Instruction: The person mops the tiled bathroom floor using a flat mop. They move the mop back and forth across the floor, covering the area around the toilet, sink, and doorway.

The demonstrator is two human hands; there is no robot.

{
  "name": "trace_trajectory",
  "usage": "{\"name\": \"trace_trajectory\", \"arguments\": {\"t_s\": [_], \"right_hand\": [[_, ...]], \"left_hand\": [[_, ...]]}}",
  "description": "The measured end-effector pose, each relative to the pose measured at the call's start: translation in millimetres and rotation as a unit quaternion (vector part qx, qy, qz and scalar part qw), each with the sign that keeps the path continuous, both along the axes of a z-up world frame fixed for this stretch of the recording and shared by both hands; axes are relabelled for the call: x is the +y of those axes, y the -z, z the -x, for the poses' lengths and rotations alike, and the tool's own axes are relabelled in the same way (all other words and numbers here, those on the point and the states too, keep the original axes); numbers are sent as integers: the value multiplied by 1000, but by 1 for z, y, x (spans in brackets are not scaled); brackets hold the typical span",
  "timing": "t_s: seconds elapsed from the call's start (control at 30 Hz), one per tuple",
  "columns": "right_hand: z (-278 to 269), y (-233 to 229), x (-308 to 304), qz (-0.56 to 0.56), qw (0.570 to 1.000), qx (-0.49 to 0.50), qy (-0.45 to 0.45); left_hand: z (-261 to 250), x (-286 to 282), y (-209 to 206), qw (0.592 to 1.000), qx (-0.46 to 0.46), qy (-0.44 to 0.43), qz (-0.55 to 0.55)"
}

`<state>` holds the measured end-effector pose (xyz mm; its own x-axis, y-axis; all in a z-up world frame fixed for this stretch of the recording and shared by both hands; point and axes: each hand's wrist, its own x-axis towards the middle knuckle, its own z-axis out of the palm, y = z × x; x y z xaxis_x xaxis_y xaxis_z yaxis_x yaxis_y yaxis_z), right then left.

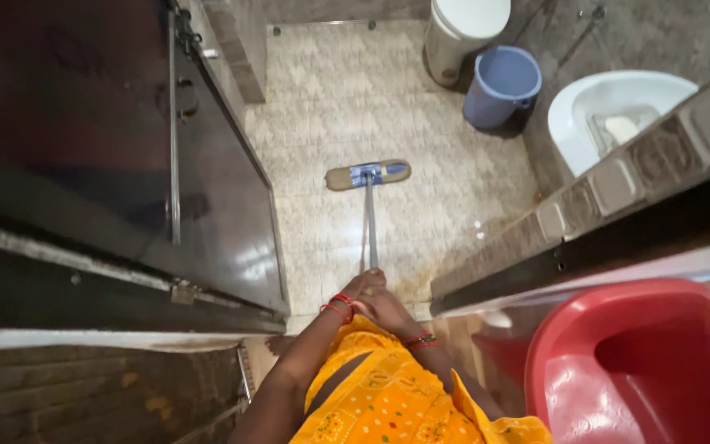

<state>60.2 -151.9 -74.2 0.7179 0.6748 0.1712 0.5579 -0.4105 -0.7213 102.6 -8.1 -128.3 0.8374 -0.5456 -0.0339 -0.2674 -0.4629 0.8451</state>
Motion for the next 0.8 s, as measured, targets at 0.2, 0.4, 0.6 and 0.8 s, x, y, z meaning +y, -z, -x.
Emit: {"name": "trace_trajectory", "arguments": {"t_s": [0.2, 0.4, 0.6, 0.8], "right_hand": [[22, -40, -31, -114, 990, -21, 81], [35, -133, -33, -242, 953, -182, 2], [51, -168, -56, -259, 956, -111, -82], [49, -180, -55, -272, 945, -126, -133]], "left_hand": [[24, -24, -33, 960, -278, 21, -3], [63, -27, -123, 953, -296, 31, 47], [89, -43, -158, 964, -236, -3, 124], [79, -49, -110, 942, -257, 8, 213]]}}
